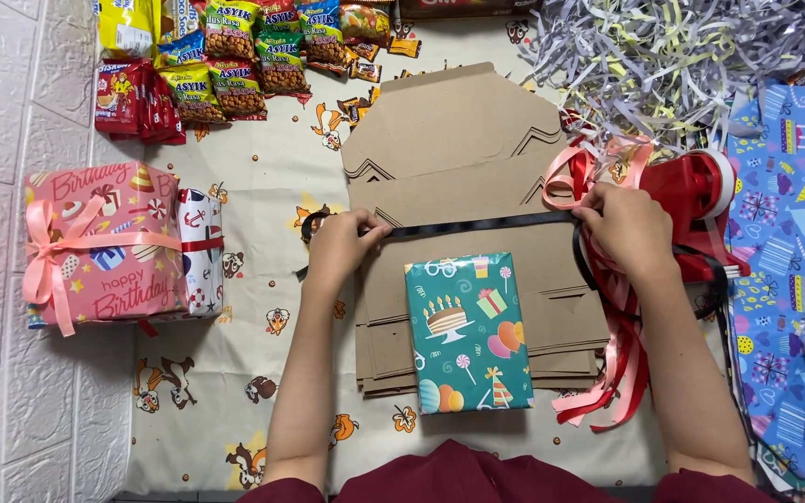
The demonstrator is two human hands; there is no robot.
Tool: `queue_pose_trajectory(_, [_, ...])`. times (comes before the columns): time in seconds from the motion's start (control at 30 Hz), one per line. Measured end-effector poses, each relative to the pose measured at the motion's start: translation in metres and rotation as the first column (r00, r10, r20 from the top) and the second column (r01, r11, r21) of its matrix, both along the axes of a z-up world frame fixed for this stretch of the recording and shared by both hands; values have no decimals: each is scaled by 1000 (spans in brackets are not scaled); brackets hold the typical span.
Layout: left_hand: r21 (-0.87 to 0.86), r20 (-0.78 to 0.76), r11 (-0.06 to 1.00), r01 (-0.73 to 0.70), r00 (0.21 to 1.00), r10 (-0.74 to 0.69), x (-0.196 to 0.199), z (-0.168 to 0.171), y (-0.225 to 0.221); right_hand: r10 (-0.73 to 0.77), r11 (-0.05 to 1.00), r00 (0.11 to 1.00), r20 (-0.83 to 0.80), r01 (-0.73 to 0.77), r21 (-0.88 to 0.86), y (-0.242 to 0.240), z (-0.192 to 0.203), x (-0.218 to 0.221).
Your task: Wrapping a small gift box with decorative paper and finishing it by tying a black ribbon.
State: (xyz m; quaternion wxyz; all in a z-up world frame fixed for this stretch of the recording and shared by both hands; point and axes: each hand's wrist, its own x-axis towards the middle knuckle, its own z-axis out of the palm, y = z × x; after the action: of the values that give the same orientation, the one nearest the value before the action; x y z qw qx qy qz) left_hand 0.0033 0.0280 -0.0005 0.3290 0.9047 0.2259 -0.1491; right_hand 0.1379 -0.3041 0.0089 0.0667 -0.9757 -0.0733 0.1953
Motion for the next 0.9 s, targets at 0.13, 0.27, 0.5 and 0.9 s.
queue_pose_trajectory(0.13, [-3,64,1000,12,998,-12,-2,0,4,-20,1000,1000,9,19,1,-4,-17,0])
queue_pose_trajectory(0.27, [-7,122,1000,-23,992,23,-8,-13,10,-40,998,999,26,39,58,-9,-9,-5])
queue_pose_trajectory(0.5, [298,654,954,1,728,-205,-23,-37,22,243,893,833,497,-392,221,-35,-24,-7])
queue_pose_trajectory(0.9, [672,685,727,-141,491,-538,-39,-51,15,389,860,429,816,-488,-153,-23,-57,-30])
